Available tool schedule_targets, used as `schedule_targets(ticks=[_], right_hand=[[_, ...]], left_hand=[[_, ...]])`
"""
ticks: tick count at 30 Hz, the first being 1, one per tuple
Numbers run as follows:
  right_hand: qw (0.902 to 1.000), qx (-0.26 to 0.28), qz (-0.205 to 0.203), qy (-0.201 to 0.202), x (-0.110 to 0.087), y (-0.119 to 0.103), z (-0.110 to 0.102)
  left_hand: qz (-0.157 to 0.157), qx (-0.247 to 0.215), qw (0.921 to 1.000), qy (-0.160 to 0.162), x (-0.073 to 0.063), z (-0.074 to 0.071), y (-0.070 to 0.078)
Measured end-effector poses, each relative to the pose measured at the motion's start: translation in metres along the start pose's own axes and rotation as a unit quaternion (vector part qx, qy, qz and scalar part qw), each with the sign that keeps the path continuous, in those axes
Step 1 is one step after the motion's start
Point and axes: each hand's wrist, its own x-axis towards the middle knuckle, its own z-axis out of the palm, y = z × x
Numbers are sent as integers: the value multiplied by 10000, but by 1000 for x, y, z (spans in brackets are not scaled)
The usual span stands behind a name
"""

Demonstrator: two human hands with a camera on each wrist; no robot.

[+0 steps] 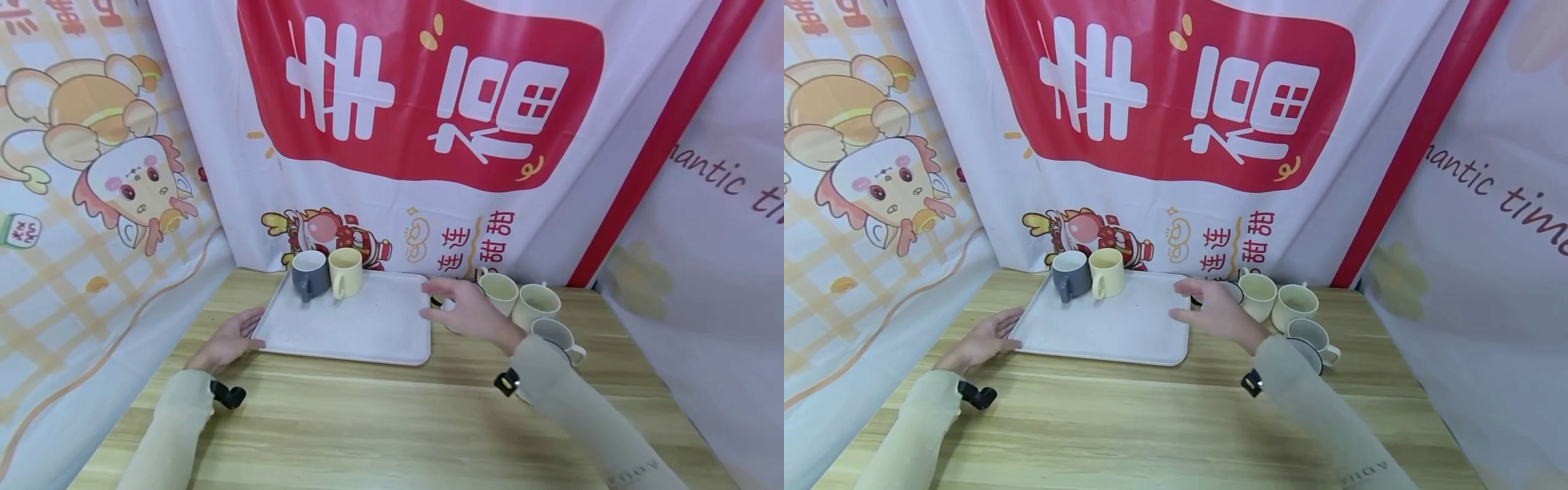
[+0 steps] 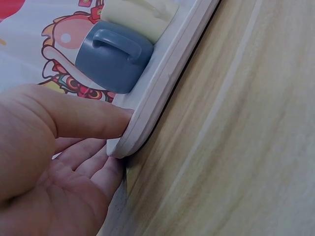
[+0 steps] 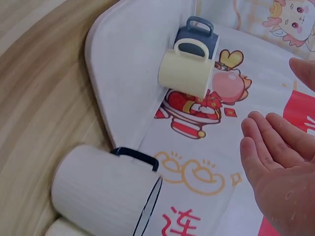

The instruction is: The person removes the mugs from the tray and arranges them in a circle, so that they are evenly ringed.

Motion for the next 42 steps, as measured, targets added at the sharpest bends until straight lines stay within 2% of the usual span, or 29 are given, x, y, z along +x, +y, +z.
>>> schedule_targets(ticks=[8,17,21,26,30,35,37,42], right_hand=[[9997,243,24,-65,54,-15,59],[9961,837,-234,169,95,-2,111],[9920,1231,-88,264,111,2,135],[9888,1370,380,445,127,1,164],[9779,1858,754,602,138,-2,181],[9526,2882,794,564,149,-4,194],[9474,3024,918,499,152,-4,197],[9433,2965,1411,492,155,-5,196]], left_hand=[[63,-116,9999,1,-2,0,0],[-5,-190,9998,-4,1,5,-3],[40,-188,9998,-2,0,3,-4],[67,-198,9998,9,-3,1,-4],[55,-181,9998,25,-3,-1,-5],[50,-211,9997,122,-3,-1,-5],[60,-232,9996,125,-3,-1,-5],[56,-350,9993,97,-2,0,-5]])
